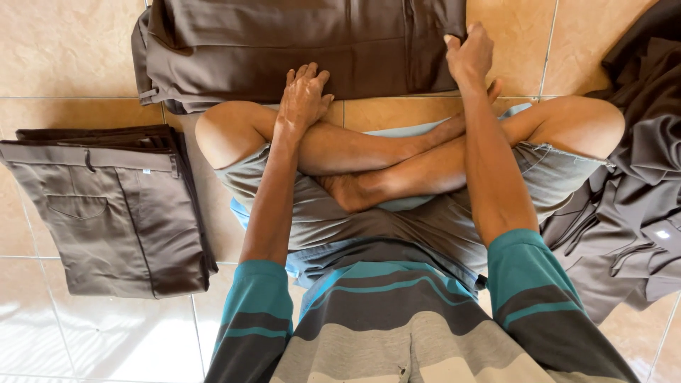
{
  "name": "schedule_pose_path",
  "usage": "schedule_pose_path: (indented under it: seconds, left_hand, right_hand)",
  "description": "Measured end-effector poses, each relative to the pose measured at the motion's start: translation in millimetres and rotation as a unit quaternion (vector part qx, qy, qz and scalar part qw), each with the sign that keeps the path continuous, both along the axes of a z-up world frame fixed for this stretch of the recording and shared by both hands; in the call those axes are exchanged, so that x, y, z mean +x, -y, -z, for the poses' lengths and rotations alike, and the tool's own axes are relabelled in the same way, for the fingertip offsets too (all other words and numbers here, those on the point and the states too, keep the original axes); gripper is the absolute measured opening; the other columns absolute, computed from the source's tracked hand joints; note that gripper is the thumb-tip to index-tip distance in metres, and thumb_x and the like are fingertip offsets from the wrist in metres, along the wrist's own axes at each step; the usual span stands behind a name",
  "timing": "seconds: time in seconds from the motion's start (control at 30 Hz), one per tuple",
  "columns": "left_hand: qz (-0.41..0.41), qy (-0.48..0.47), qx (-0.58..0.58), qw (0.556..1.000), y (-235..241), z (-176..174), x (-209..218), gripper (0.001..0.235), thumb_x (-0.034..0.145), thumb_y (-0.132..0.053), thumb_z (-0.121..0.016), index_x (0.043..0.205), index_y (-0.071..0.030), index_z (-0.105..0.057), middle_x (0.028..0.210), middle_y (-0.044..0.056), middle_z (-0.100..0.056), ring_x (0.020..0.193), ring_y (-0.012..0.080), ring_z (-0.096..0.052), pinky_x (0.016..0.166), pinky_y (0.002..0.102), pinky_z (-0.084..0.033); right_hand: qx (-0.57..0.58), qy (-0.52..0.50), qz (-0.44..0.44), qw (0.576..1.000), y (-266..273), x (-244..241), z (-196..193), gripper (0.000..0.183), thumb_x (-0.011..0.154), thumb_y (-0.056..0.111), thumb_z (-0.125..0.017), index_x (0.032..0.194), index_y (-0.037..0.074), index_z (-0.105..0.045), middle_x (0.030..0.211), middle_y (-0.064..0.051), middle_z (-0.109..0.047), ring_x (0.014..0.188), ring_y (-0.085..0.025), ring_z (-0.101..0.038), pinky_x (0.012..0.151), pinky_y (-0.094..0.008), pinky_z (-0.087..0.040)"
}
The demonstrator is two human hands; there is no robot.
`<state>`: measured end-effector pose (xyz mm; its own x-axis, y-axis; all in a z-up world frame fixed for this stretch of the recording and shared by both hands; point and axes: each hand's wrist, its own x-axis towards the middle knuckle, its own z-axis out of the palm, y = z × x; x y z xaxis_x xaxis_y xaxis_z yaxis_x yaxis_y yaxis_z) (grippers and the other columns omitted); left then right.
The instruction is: The person sits cross-legged on a tiled floor and folds a pair of brown trousers by hand. They smooth the fabric, fold the legs together, and then fold the garment into a compact rectangle before placing it on a stack of similar trousers.
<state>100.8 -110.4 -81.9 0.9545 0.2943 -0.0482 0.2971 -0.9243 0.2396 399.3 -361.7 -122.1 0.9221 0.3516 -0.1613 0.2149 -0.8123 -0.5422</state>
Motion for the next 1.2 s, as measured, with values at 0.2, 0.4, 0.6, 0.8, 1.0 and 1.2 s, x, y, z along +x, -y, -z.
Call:
schedule_pose_path:
  seconds: [0.2, 0.4, 0.6, 0.8, 1.0, 1.2]
  left_hand:
    - [0.009, 0.025, -0.020, 0.999, 3.0, -10.5, -1.6, 0.043, 0.082, -0.023, -0.086, 0.115, -0.004, -0.066, 0.130, 0.020, -0.062, 0.129, 0.0358, -0.055, 0.109, 0.062, -0.040]
    - [0.010, 0.005, -0.004, 1.000, 2.2, -5.7, 1.3, 0.041, 0.082, -0.029, -0.084, 0.112, -0.006, -0.069, 0.118, 0.017, -0.063, 0.118, 0.0367, -0.058, 0.100, 0.055, -0.046]
    - [-0.004, -0.002, -0.012, 1.000, 1.8, 0.4, 1.1, 0.040, 0.080, -0.032, -0.084, 0.106, -0.008, -0.068, 0.113, 0.012, -0.060, 0.112, 0.0351, -0.058, 0.094, 0.052, -0.049]
    - [-0.008, -0.042, -0.030, 0.999, 2.8, -1.6, 3.2, 0.038, 0.084, -0.033, -0.081, 0.106, -0.005, -0.068, 0.120, 0.016, -0.057, 0.111, 0.0352, -0.058, 0.097, 0.052, -0.049]
    - [-0.005, -0.013, -0.014, 1.000, 4.1, -4.1, 3.7, 0.038, 0.080, -0.034, -0.084, 0.103, -0.006, -0.069, 0.113, 0.015, -0.060, 0.106, 0.0352, -0.061, 0.091, 0.051, -0.051]
    - [0.025, 0.072, -0.025, 0.997, 5.6, -14.8, -1.6, 0.045, 0.078, -0.029, -0.086, 0.111, -0.006, -0.066, 0.123, 0.016, -0.060, 0.120, 0.0348, -0.056, 0.103, 0.055, -0.044]
  right_hand:
    - [-0.049, 0.075, 0.149, 0.985, 9.7, 15.3, 2.2, 0.029, 0.089, 0.023, -0.075, 0.109, 0.010, -0.057, 0.106, -0.014, -0.073, 0.097, -0.038, -0.072, 0.077, -0.055, -0.056]
    - [-0.031, 0.332, -0.125, 0.934, -13.8, -24.0, -14.6, 0.050, 0.097, 0.044, -0.075, 0.117, 0.005, -0.051, 0.101, -0.016, -0.059, 0.089, -0.038, -0.059, 0.069, -0.051, -0.049]
    - [-0.074, 0.191, -0.102, 0.974, -20.8, -19.2, 11.2, 0.026, 0.092, 0.010, -0.071, 0.104, 0.006, -0.048, 0.094, -0.019, -0.066, 0.084, -0.043, -0.068, 0.068, -0.054, -0.055]
    - [0.211, 0.167, -0.295, 0.917, -35.1, -48.4, -36.8, 0.018, 0.101, 0.000, -0.071, 0.119, -0.001, -0.065, 0.093, -0.017, -0.066, 0.080, -0.027, -0.065, 0.076, -0.040, -0.056]
    - [-0.052, 0.078, 0.032, 0.995, -1.0, 11.4, 12.2, 0.069, 0.107, 0.045, -0.071, 0.143, -0.003, -0.039, 0.130, -0.025, -0.057, 0.124, -0.046, -0.053, 0.091, -0.061, -0.052]
    - [-0.059, 0.123, 0.164, 0.977, 20.6, 44.7, 17.5, 0.037, 0.081, 0.021, -0.083, 0.106, 0.009, -0.059, 0.099, -0.017, -0.077, 0.094, -0.042, -0.074, 0.079, -0.056, -0.058]
